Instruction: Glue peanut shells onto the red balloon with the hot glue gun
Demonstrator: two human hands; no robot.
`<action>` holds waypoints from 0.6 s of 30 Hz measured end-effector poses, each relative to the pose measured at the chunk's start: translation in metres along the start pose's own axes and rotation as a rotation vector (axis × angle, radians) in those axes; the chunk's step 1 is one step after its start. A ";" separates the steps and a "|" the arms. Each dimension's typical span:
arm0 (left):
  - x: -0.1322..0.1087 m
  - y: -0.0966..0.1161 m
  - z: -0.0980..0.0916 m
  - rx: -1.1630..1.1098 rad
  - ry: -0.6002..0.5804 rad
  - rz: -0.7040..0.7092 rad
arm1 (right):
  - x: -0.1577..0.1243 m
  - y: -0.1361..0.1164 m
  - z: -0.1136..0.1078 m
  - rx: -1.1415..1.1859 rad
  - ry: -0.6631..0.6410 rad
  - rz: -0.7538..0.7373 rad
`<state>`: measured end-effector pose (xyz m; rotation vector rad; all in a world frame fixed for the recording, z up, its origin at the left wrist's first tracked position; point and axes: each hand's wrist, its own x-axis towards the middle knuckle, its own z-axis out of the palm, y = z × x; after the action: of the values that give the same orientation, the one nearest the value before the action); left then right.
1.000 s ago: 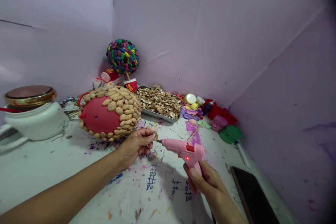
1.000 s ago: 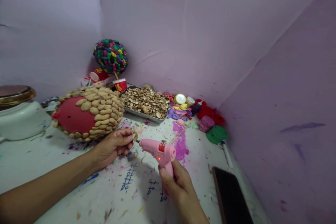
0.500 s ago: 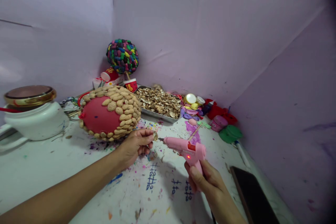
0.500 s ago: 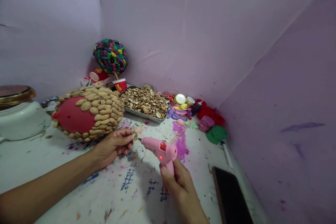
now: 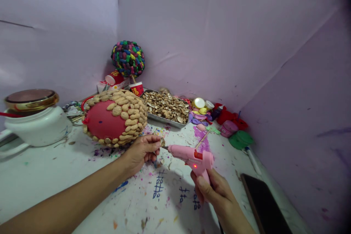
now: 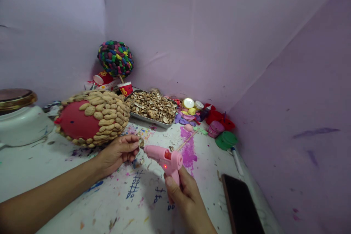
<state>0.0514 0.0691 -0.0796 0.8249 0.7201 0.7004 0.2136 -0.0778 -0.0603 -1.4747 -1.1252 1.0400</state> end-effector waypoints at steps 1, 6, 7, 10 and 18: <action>0.000 0.000 0.000 0.001 -0.002 -0.004 | 0.000 0.000 0.000 0.002 -0.007 -0.003; -0.001 0.000 -0.001 0.000 -0.008 0.000 | 0.001 0.000 0.000 0.000 -0.016 -0.002; -0.001 0.000 -0.001 0.000 -0.008 0.001 | 0.001 0.001 0.000 -0.002 -0.011 -0.005; 0.000 0.000 -0.001 0.004 -0.004 -0.012 | 0.001 0.002 0.000 -0.015 0.000 -0.005; 0.003 -0.002 -0.003 0.000 -0.012 -0.009 | -0.001 -0.001 -0.002 0.037 0.049 -0.014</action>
<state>0.0511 0.0712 -0.0833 0.8248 0.7130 0.6870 0.2157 -0.0787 -0.0587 -1.4536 -1.0751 1.0048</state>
